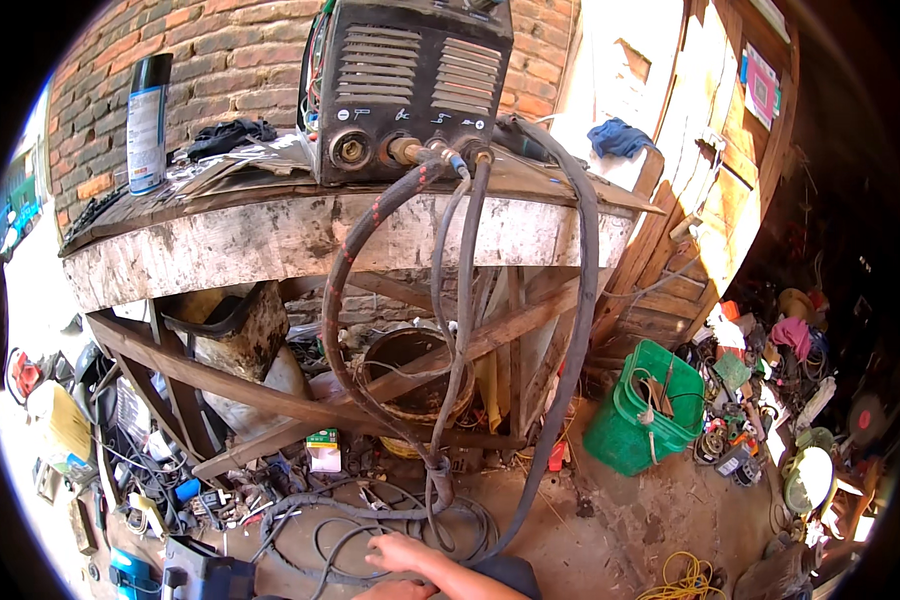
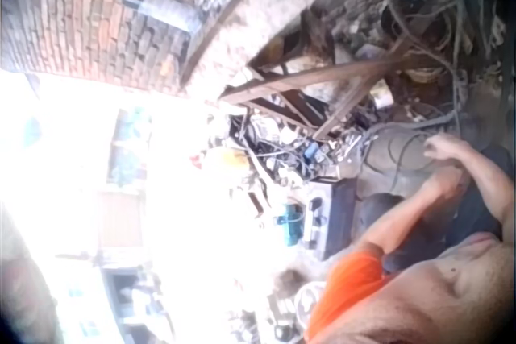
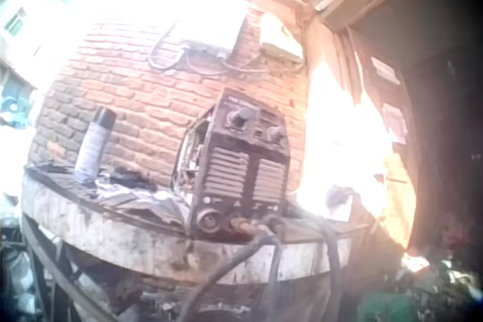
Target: The person works on a cluttered workbench in a workshop, handling various tools and electrical components. They use a wrench to tighten connections on a metal frame and manipulate wires and cables. The person also moves a green bucket and organizes tools on the bench.
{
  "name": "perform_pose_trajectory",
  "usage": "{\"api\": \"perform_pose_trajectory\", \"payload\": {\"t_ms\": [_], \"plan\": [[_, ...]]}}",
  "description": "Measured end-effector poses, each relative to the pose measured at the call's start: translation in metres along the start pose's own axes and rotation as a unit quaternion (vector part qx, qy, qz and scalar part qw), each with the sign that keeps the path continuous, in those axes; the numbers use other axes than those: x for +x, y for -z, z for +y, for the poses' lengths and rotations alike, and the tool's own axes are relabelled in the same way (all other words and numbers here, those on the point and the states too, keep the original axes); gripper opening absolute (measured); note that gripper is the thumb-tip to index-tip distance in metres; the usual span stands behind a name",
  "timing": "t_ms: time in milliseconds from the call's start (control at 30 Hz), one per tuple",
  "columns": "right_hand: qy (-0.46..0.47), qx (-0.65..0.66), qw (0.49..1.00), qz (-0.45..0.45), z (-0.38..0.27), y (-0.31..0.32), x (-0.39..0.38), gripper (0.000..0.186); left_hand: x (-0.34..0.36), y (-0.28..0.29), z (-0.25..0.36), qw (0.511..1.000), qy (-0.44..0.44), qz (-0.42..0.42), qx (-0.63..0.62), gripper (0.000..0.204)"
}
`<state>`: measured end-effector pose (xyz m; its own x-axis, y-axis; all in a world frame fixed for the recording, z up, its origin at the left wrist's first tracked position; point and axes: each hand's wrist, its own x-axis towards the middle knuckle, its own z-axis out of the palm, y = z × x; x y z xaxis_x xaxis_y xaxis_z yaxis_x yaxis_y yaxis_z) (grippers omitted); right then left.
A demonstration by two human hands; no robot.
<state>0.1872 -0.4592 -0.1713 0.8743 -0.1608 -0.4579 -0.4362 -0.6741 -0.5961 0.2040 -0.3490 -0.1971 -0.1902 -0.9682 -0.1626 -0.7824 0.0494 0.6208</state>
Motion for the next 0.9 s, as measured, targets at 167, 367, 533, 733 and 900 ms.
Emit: {"api": "perform_pose_trajectory", "payload": {"t_ms": [167, 367, 533, 733, 900], "plan": [[0.012, 0.007, 1.0, 0.019, 0.004, -0.003, 0.0, 0.046, -0.005, -0.003, -0.011, 1.0, 0.004, -0.011, 0.002, 0.041], [0.001, 0.004, 1.0, 0.016, 0.015, -0.006, 0.0, 0.046, -0.016, 0.027, 0.021, 0.985, 0.052, -0.167, -0.009, 0.044], [0.033, -0.005, 0.999, 0.035, 0.01, -0.003, -0.009, 0.046, -0.022, 0.027, 0.036, 0.986, 0.089, -0.14, 0.03, 0.044], [0.087, -0.02, 0.989, 0.116, 0.04, -0.007, -0.018, 0.039, -0.011, 0.021, 0.046, 0.981, 0.096, -0.163, 0.041, 0.044], [-0.004, 0.072, 0.985, 0.158, 0.017, 0.038, -0.068, 0.041, -0.033, 0.018, 0.084, 0.988, 0.06, -0.108, 0.09, 0.038]]}}
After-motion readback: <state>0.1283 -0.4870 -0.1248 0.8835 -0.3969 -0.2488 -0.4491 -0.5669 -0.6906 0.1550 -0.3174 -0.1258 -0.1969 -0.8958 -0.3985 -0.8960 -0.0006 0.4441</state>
